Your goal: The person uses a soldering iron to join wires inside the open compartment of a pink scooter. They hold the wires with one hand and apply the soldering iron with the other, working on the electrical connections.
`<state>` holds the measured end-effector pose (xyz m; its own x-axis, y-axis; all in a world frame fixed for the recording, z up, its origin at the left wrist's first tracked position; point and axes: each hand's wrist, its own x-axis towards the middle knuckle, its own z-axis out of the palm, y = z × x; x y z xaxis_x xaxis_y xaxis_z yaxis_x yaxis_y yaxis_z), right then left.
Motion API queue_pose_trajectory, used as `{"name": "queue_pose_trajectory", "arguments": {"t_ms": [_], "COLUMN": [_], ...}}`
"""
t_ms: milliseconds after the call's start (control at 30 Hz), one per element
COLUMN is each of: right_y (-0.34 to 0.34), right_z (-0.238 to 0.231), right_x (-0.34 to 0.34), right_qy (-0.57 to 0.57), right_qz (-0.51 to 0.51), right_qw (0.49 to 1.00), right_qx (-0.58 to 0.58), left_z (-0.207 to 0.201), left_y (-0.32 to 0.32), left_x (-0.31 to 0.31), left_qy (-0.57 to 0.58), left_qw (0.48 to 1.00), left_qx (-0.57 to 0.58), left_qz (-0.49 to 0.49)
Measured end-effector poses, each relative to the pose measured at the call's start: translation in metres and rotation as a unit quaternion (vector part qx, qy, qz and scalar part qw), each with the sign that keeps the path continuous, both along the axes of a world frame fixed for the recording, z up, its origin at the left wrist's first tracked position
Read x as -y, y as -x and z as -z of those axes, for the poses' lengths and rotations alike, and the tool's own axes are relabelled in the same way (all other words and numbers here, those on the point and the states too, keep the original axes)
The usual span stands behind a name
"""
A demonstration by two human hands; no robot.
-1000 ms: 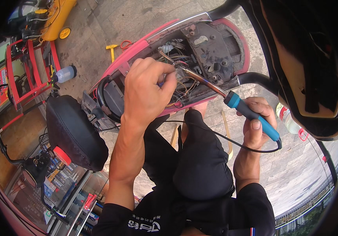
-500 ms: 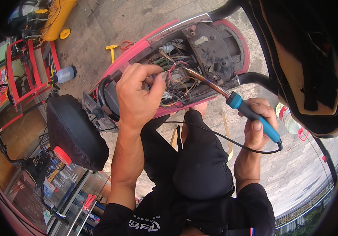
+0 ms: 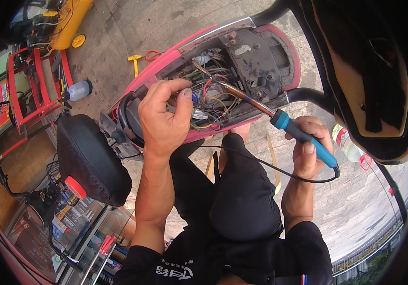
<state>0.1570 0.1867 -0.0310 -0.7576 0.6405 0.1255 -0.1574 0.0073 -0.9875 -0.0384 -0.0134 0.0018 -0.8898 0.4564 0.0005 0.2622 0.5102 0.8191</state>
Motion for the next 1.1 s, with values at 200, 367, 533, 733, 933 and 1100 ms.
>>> {"name": "queue_pose_trajectory", "arguments": {"t_ms": [200,367,533,733,933,1100], "right_y": [0.000,-0.003,-0.008,-0.009,-0.006,-0.006], "right_z": [0.002,0.002,0.002,0.003,0.003,0.003], "right_x": [0.000,-0.001,-0.002,-0.001,0.000,-0.001], "right_qy": [0.011,0.014,0.024,0.031,0.031,0.032], "right_qz": [0.005,0.005,0.002,0.012,0.008,0.007], "right_qw": [1.000,1.000,1.000,0.999,0.999,0.999], "right_qx": [0.000,0.006,0.007,0.000,0.008,0.010], "left_z": [0.002,0.003,0.005,0.005,0.006,0.007], "left_y": [0.000,-0.001,0.000,-0.002,-0.004,0.001], "left_x": [0.000,0.001,0.002,0.002,0.002,0.007], "left_qy": [-0.017,-0.044,-0.048,-0.065,-0.087,-0.033], "left_qw": [1.000,0.998,0.998,0.996,0.995,0.999], "left_qx": [0.007,0.038,0.014,0.043,0.042,-0.002], "left_qz": [-0.008,-0.034,-0.033,-0.045,-0.031,0.013]}}
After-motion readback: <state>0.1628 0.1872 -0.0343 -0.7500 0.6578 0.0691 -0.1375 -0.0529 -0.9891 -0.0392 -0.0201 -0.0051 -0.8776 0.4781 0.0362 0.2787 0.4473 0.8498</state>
